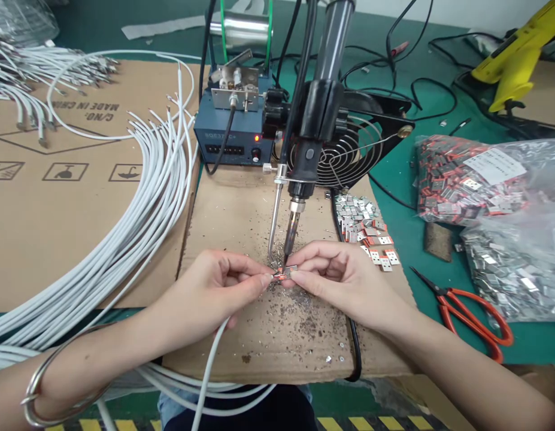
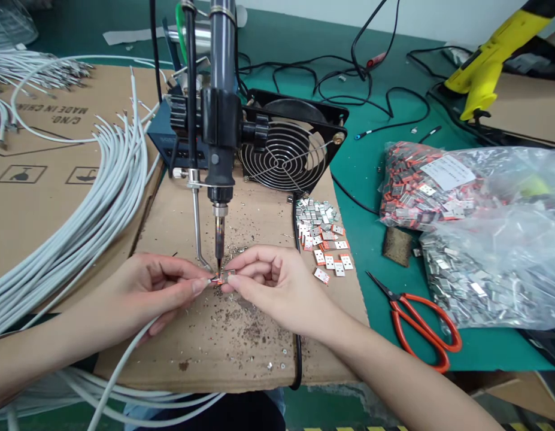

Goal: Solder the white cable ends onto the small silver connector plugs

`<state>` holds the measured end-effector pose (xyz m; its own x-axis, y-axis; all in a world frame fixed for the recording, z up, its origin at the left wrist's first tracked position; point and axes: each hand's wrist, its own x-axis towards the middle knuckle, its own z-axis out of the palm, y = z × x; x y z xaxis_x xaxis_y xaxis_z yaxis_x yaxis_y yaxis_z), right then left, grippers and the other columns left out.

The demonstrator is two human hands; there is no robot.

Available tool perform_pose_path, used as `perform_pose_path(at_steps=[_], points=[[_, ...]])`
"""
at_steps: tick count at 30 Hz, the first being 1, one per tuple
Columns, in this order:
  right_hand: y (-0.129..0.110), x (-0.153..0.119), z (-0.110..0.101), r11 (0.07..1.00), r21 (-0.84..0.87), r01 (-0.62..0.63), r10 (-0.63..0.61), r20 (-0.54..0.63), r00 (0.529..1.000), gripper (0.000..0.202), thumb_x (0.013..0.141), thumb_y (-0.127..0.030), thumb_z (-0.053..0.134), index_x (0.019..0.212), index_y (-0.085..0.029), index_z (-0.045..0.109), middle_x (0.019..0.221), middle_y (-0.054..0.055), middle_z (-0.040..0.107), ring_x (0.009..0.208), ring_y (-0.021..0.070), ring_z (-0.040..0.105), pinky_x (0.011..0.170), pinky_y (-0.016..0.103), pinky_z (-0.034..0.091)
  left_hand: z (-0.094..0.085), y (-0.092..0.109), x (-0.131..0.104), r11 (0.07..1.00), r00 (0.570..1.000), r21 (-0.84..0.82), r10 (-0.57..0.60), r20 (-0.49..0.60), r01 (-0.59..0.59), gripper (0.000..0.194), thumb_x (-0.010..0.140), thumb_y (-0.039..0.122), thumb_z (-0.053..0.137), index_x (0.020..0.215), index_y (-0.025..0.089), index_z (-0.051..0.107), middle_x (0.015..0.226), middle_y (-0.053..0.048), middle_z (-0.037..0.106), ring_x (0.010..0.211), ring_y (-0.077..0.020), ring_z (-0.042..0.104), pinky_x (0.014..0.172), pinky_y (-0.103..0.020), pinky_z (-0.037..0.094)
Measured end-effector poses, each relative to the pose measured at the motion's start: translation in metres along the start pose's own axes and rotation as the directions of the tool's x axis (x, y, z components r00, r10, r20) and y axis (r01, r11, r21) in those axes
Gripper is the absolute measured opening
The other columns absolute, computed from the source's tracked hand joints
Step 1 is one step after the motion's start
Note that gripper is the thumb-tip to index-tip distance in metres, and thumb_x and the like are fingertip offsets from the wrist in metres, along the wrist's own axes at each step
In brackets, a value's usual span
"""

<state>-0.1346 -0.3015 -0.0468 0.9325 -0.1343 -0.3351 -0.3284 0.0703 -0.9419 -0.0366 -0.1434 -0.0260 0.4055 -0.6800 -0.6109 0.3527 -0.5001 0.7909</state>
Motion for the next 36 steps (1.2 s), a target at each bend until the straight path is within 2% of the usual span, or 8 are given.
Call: perform_pose_path(at_steps=[5, 13, 19, 23, 36], points=[[0.001, -0.001, -0.004, 0.998, 0.056, -0.008, 0.006, 0.045, 0.999, 0.012, 0.073, -0.023, 0.069, 0.08, -0.015, 0.064, 0.072, 0.005, 0.072, 0.058, 0.0105, 0.062, 0.051, 0.02, 0.043, -0.001, 0.001, 0.0, 0.999, 1.0, -0.04, 0.003, 0.01, -0.002, 0.013, 0.074, 0.022, 0.061, 0.074, 0.011, 0.068, 0.042, 0.008, 0.046, 0.031, -0.0028, 0.039, 0.027, -0.011, 0.03], [-0.001, -0.001, -0.002, 0.997, 0.078, -0.025, 0.022, 0.044, 0.999, 0.012, 0.072, -0.023, 0.068, 0.079, -0.015, 0.063, 0.071, 0.005, 0.072, 0.058, 0.0101, 0.061, 0.052, 0.02, 0.044, 0.001, 0.001, -0.002, 0.999, 1.0, -0.045, -0.012, 0.012, 0.012, 0.013, 0.074, 0.022, 0.061, 0.075, 0.011, 0.068, 0.043, 0.008, 0.046, 0.03, -0.0027, 0.039, 0.026, -0.011, 0.03], [0.003, 0.0, 0.005, 0.999, -0.054, -0.008, 0.005, -0.053, 0.999, 0.012, 0.068, -0.022, 0.069, 0.075, -0.014, 0.063, 0.059, 0.001, 0.063, 0.045, 0.0067, 0.044, 0.04, 0.019, 0.032, -0.001, 0.0, 0.0, 1.0, 0.999, -0.005, -0.029, 0.014, 0.029, 0.012, 0.078, 0.016, 0.057, 0.075, 0.01, 0.067, 0.033, 0.009, 0.044, 0.029, -0.0032, 0.037, 0.027, -0.01, 0.03], [0.008, 0.001, 0.008, 0.997, -0.077, -0.007, 0.002, -0.066, 0.998, 0.013, 0.068, -0.022, 0.07, 0.077, -0.015, 0.064, 0.06, -0.001, 0.06, 0.045, 0.0056, 0.037, 0.041, 0.019, 0.03, -0.002, -0.004, 0.003, 0.999, 0.999, 0.023, -0.028, 0.037, 0.027, 0.012, 0.079, 0.017, 0.056, 0.078, 0.011, 0.066, 0.034, 0.009, 0.047, 0.029, -0.0038, 0.039, 0.029, -0.01, 0.031], [0.01, 0.0, 0.007, 0.995, -0.099, 0.016, -0.023, -0.066, 0.998, 0.012, 0.071, -0.025, 0.069, 0.076, -0.015, 0.064, 0.059, 0.0, 0.057, 0.048, 0.0069, 0.041, 0.042, 0.02, 0.032, -0.001, -0.006, 0.0, 1.0, 0.999, 0.02, -0.016, 0.028, 0.015, 0.013, 0.08, 0.016, 0.054, 0.077, 0.012, 0.066, 0.033, 0.01, 0.048, 0.028, -0.0041, 0.042, 0.03, -0.011, 0.033]])
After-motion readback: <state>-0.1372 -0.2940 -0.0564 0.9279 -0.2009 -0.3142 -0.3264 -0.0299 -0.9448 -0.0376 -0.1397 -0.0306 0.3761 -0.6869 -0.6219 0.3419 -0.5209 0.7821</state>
